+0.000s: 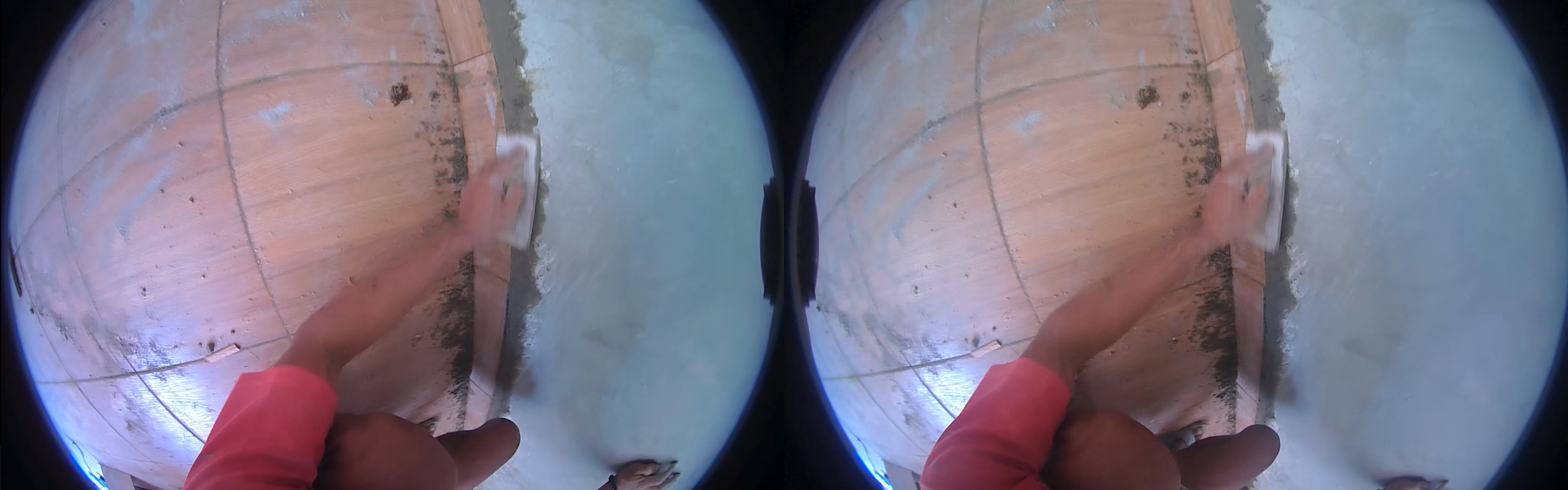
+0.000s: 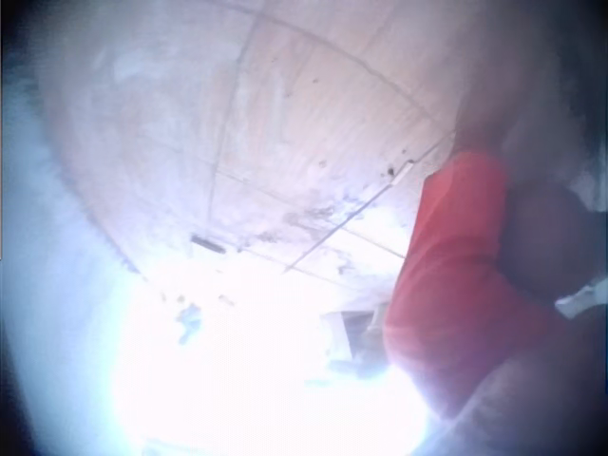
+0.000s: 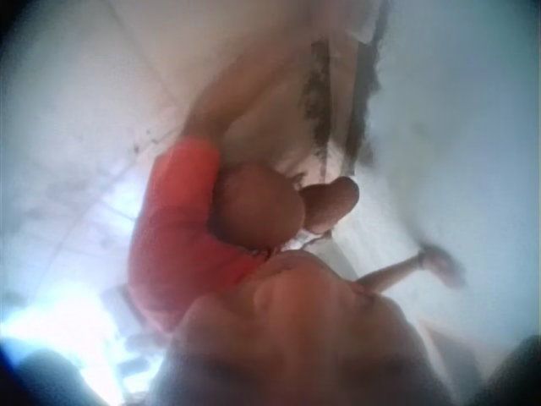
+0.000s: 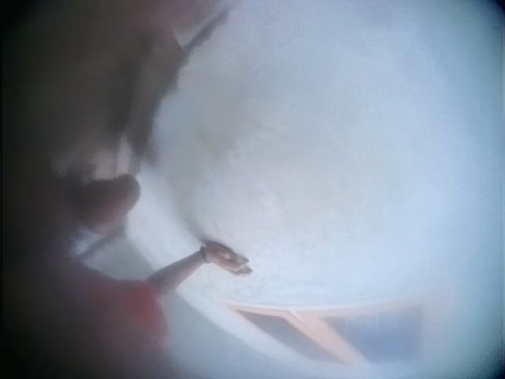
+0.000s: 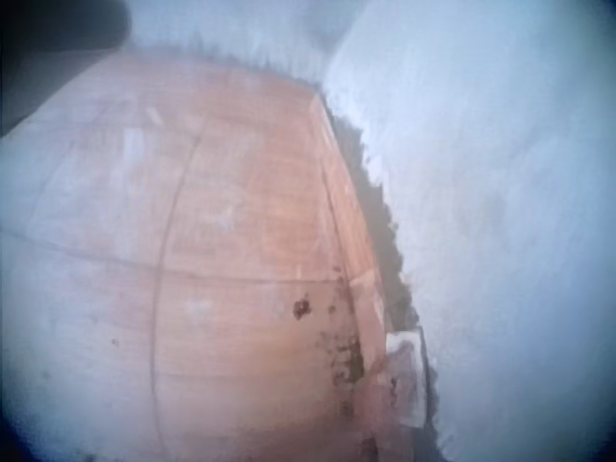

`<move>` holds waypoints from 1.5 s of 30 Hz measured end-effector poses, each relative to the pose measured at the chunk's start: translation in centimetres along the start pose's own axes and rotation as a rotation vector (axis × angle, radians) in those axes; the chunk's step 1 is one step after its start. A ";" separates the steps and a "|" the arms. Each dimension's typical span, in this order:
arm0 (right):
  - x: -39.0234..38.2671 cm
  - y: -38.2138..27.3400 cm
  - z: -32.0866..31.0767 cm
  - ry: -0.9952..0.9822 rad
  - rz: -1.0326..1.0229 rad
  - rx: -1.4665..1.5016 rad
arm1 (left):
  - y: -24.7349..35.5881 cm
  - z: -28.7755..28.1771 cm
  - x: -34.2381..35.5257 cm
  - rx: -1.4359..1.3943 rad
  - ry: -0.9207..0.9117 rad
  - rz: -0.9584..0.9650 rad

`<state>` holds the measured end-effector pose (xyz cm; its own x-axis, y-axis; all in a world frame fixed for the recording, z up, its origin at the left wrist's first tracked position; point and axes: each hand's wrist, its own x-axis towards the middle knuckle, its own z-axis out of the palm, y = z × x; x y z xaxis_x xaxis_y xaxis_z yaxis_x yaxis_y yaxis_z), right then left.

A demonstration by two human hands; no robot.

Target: The person applies grout along the base of a tiled wall using a grout float and a trowel, smoothing the surface. They then walk across the room and sweep the tiled floor with a broom.

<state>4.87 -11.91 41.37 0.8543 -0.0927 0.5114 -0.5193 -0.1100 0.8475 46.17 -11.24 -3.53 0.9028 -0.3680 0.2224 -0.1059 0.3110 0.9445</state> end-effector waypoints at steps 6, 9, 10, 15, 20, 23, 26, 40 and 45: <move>-0.5 -0.1 0.0 -0.053 0.088 0.013 | -0.3 -1.0 5.7 -0.077 -0.036 -0.210; -0.8 0.9 0.1 -0.030 0.067 0.043 | 1.9 -0.4 1.4 -0.052 -0.088 -0.256; -0.7 1.1 0.1 -0.009 0.030 0.065 | 1.5 -0.5 2.2 -0.055 -0.046 -0.223; -0.8 1.4 0.2 -0.060 0.040 -0.020 | 0.6 -2.6 9.8 -0.149 -0.044 -0.324; 0.1 0.1 -0.3 -0.050 0.047 0.028 | 0.1 -0.9 7.1 -0.017 -0.013 -0.102; -1.5 1.7 1.0 -0.067 0.111 0.048 | 1.5 -3.2 11.4 -0.097 -0.089 -0.313; -1.0 0.4 1.0 -0.073 0.099 0.030 | 1.0 -3.1 10.1 -0.042 -0.120 -0.238; -0.9 0.8 0.7 -0.072 0.141 -0.045 | -0.2 -2.9 13.2 -0.072 -0.037 -0.233; -0.2 0.6 0.2 -0.012 0.077 -0.035 | 0.2 -1.8 10.9 -0.057 0.010 -0.150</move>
<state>4.40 -12.19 41.77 0.8112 -0.1112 0.5741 -0.5825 -0.0673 0.8100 56.75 -13.62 -1.33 0.9111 -0.4049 0.0774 0.0539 0.3031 0.9514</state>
